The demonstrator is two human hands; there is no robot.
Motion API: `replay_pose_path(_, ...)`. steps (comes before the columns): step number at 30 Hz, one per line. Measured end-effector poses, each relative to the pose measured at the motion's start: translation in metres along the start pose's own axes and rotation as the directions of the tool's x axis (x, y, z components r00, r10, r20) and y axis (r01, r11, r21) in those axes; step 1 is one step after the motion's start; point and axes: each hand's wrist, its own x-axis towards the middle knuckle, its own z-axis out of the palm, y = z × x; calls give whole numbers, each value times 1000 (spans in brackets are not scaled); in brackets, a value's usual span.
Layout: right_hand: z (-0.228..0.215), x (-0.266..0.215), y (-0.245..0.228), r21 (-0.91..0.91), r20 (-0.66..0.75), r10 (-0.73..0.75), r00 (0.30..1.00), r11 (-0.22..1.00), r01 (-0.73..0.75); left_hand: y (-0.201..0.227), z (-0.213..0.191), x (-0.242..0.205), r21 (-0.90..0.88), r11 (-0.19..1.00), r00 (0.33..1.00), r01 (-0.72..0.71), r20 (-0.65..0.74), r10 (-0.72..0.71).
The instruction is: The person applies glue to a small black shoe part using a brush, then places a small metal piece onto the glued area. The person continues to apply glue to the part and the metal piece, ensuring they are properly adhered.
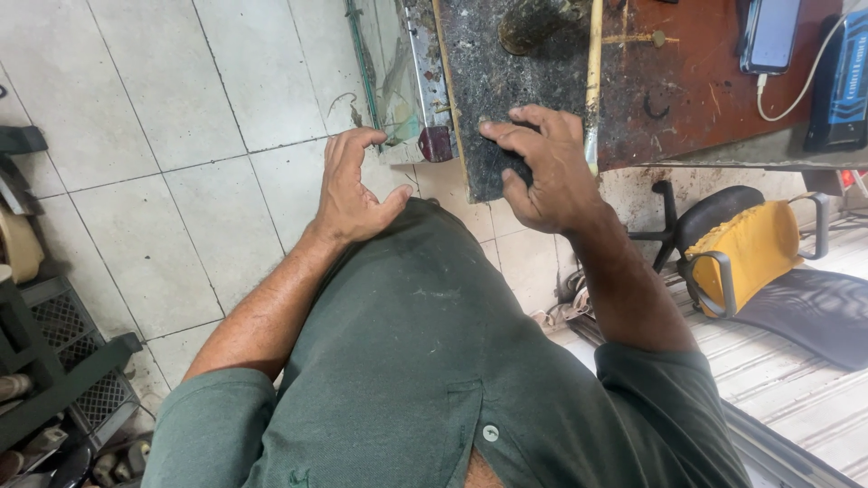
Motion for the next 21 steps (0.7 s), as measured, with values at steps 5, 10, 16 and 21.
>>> replay_pose_path(5, 0, 0, -2, 12, -19, 16, 1000, 1000, -16, -5, 1, -3, 26, 1000, 1000, -7, 0, 7)
replay_pose_path(10, 17, -27, 19, 311, -178, 87, 980, 950, -28, -5, -1, -2, 19, 1000, 1000, -13, 8, 13)
replay_pose_path(16, -2, 1, 6, 339, -362, 40, 931, 936, 92, -8, -1, -4, 27, 999, 1000, -24, 4, 24)
replay_pose_path(21, -12, 27, -19, 378, -151, 151, 977, 922, -85, 3, -6, -4, 68, 998, 999, 19, 42, -21)
